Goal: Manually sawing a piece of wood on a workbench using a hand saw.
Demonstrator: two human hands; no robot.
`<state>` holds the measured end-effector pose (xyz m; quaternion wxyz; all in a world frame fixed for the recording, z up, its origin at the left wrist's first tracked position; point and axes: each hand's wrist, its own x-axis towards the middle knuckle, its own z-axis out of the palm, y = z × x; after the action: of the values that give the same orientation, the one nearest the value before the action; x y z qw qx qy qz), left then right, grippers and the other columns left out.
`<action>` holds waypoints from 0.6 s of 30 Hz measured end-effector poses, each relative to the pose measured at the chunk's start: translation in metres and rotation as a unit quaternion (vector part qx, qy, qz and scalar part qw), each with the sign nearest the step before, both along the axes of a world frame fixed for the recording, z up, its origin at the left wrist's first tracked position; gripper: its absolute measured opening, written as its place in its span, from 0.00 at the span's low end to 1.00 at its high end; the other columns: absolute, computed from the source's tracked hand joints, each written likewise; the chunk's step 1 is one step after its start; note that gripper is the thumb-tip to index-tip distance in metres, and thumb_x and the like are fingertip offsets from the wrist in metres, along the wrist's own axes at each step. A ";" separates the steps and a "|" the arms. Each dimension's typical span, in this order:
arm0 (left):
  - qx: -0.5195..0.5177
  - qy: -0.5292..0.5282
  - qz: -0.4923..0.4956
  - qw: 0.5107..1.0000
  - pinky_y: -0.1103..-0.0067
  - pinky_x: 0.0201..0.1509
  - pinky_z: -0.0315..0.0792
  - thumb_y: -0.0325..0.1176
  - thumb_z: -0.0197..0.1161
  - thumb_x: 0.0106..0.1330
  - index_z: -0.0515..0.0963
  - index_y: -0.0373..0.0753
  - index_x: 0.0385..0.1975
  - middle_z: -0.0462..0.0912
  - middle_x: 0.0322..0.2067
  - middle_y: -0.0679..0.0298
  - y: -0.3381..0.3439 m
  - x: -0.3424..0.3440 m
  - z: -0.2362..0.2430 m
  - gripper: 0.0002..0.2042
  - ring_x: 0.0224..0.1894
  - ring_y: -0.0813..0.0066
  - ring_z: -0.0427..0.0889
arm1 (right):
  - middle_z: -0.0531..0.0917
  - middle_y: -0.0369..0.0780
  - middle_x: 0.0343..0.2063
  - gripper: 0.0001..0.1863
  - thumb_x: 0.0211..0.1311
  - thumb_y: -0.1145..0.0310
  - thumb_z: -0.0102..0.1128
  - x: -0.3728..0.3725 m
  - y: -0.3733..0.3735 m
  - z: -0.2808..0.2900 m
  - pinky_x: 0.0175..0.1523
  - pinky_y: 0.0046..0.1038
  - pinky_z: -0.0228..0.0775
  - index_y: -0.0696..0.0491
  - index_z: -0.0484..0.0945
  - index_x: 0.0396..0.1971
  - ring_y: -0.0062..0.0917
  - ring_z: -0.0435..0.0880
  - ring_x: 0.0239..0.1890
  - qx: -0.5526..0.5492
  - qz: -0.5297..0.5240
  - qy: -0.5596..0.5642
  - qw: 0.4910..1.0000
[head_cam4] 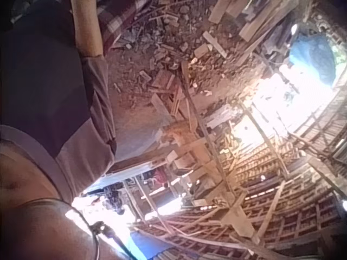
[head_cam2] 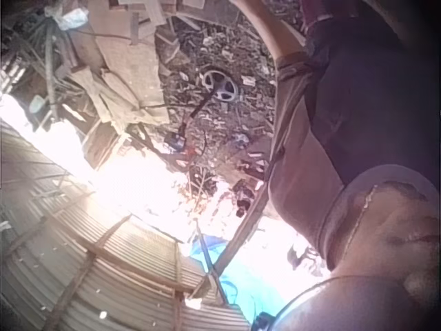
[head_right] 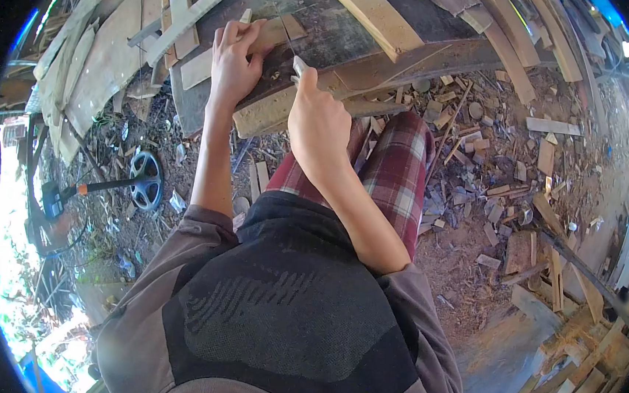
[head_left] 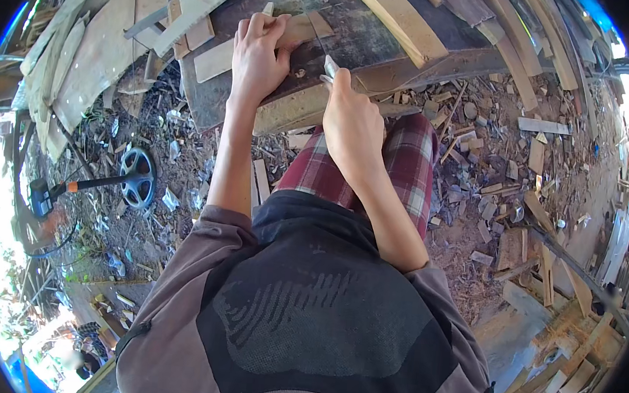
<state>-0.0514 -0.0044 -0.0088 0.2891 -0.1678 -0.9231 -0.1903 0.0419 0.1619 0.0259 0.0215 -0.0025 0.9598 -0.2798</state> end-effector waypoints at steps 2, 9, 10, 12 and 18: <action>-0.001 -0.015 0.010 1.000 0.67 0.55 0.69 0.30 0.67 0.55 0.80 0.42 0.53 0.74 0.41 0.61 -0.001 0.000 -0.001 0.22 0.47 0.58 0.71 | 0.81 0.56 0.23 0.09 0.72 0.64 0.45 0.005 0.003 -0.006 0.36 0.53 0.73 0.54 0.65 0.43 0.55 0.83 0.32 0.004 0.009 0.009 1.000; -0.002 -0.003 0.009 1.000 0.68 0.53 0.69 0.32 0.68 0.56 0.80 0.42 0.53 0.74 0.41 0.61 -0.006 -0.002 -0.001 0.21 0.45 0.58 0.71 | 0.83 0.53 0.22 0.08 0.68 0.69 0.47 0.024 0.005 -0.003 0.34 0.48 0.76 0.56 0.65 0.42 0.50 0.85 0.28 -0.007 0.012 0.016 1.000; -0.006 -0.009 0.010 1.000 0.69 0.53 0.69 0.31 0.68 0.56 0.80 0.42 0.53 0.74 0.41 0.61 -0.005 0.000 0.000 0.22 0.45 0.58 0.71 | 0.83 0.53 0.22 0.08 0.68 0.69 0.47 0.015 0.007 -0.004 0.34 0.48 0.76 0.56 0.65 0.42 0.50 0.85 0.28 -0.006 0.005 0.012 1.000; 0.002 0.008 0.005 1.000 0.67 0.54 0.68 0.32 0.68 0.54 0.81 0.41 0.50 0.75 0.41 0.62 -0.004 -0.004 -0.006 0.21 0.47 0.58 0.72 | 0.83 0.53 0.23 0.08 0.66 0.71 0.48 -0.009 0.010 -0.003 0.35 0.47 0.77 0.56 0.65 0.41 0.49 0.85 0.30 0.015 0.025 0.041 0.999; 0.010 -0.004 0.034 0.999 0.68 0.55 0.68 0.30 0.69 0.54 0.80 0.43 0.53 0.74 0.42 0.60 -0.003 -0.002 -0.008 0.22 0.47 0.57 0.71 | 0.81 0.54 0.22 0.08 0.73 0.65 0.44 0.031 0.014 -0.014 0.33 0.53 0.73 0.53 0.66 0.42 0.54 0.82 0.29 -0.003 0.014 0.025 1.000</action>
<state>-0.0536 -0.0078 -0.0165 0.2929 -0.1327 -0.9276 -0.1904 0.0728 0.1755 0.0119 0.0019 -0.0231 0.9590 -0.2826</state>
